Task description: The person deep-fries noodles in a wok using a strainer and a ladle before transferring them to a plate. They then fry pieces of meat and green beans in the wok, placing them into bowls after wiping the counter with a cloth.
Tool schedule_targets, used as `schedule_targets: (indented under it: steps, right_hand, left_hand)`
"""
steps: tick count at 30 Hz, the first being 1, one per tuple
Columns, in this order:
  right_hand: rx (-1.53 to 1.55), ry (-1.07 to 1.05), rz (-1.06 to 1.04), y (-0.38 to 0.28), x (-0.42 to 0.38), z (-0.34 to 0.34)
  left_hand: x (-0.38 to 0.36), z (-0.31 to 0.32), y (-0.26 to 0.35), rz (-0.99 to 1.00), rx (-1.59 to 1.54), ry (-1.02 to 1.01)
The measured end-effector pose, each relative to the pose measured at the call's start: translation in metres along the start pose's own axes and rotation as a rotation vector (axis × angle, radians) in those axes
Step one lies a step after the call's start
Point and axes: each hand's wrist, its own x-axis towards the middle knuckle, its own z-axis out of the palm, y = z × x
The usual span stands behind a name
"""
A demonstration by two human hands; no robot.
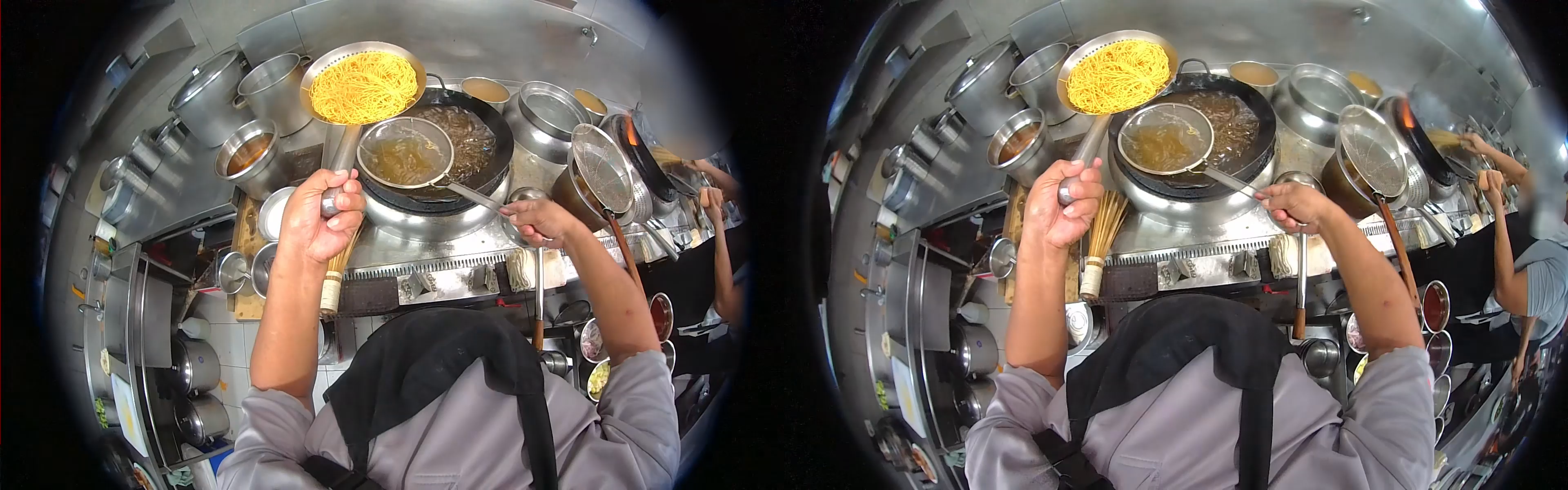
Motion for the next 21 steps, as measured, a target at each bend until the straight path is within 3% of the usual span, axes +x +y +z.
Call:
schedule_targets:
  steps: [8, 11, 13, 15, 16, 18, 19, 21]
  right_hand:
    - [0.462, -0.054, -0.15, 0.036, -0.003, 0.025]
    - [0.388, 0.144, -0.329, 0.028, -0.031, 0.014]
    - [0.103, 0.402, -0.415, 0.015, -0.052, -0.004]
    - [0.016, 0.695, -0.446, 0.0, -0.073, -0.008]
    - [0.019, 0.709, -0.445, 0.011, -0.062, -0.03]
    - [-0.83, 1.183, -0.587, 0.047, -0.03, -0.084]
    - [-1.022, 1.276, -0.549, 0.043, -0.035, -0.062]
    - [-1.094, 1.183, -0.246, 0.067, -0.013, -0.072]
  left_hand:
    - [0.001, 0.001, 0.0, -0.023, -0.021, 0.001]
    - [0.001, -0.002, 0.0, -0.043, -0.022, -0.007]
    - [0.0, -0.007, -0.001, -0.022, 0.013, -0.007]
    - [0.0, -0.013, -0.004, 0.009, 0.057, 0.017]
    - [0.001, -0.014, -0.008, -0.003, 0.058, 0.011]
    - [0.002, -0.018, -0.014, 0.025, 0.068, 0.063]
    - [0.003, -0.02, -0.016, 0.017, 0.07, 0.057]
    - [0.005, -0.023, -0.02, -0.02, -0.014, 0.055]
